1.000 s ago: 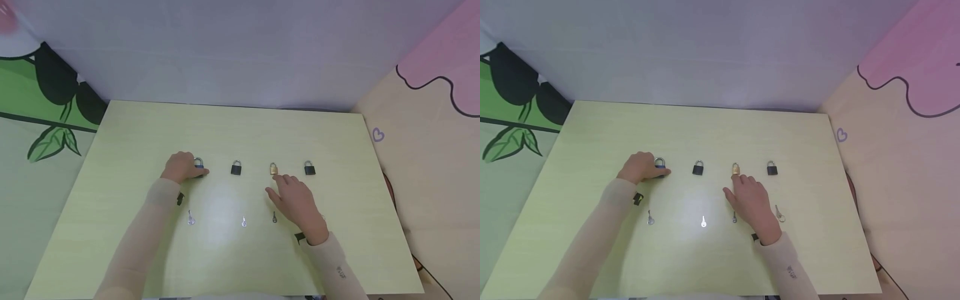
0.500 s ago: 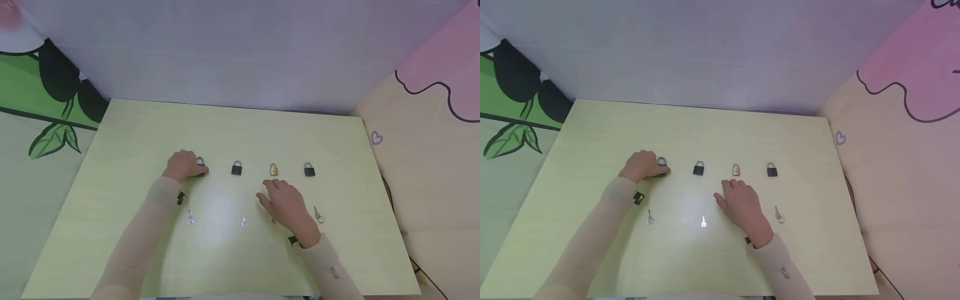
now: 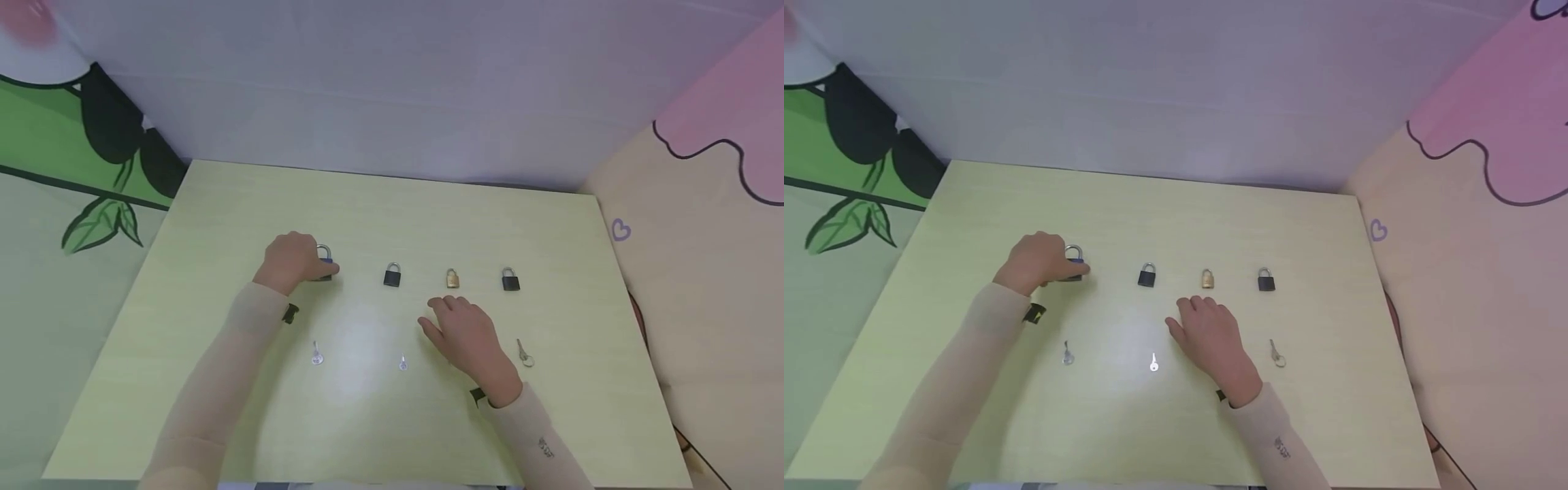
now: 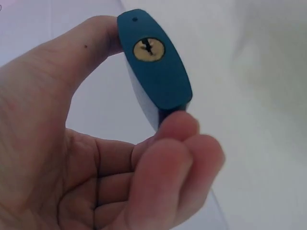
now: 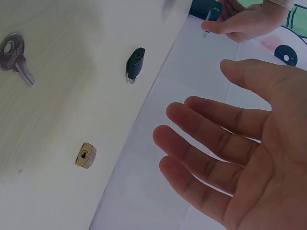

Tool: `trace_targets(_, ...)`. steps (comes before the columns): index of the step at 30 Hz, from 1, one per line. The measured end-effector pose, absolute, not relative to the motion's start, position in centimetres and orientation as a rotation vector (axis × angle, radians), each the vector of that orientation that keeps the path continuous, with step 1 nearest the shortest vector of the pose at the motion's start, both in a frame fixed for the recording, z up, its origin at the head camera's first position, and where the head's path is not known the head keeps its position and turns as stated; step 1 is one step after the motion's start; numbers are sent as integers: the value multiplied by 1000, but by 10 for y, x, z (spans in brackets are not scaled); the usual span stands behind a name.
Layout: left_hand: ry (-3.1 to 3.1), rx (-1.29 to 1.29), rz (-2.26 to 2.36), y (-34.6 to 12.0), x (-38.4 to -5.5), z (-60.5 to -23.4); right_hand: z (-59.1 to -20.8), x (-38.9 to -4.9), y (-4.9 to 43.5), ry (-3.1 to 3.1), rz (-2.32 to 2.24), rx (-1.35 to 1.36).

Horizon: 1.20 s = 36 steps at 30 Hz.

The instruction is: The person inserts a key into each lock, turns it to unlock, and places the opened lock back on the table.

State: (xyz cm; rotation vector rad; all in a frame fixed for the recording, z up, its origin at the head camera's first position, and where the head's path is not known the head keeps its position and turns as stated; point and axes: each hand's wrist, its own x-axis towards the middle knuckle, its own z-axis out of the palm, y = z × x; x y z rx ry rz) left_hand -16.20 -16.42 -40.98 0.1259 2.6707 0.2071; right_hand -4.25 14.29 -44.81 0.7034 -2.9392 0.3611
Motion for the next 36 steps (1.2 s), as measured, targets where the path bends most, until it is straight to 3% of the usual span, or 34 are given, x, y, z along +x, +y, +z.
trace_targets(6,2650,106,189,-168,-159,-393,-449,-42,143,-2907,350,728)
trace_targets(22,2668,125,228,-180,-153,-388,-453,-47,131,-2970,366,740)
trace_targets(36,2668,124,239,-183,-149,-389,-459,-60,64,-3080,264,900)
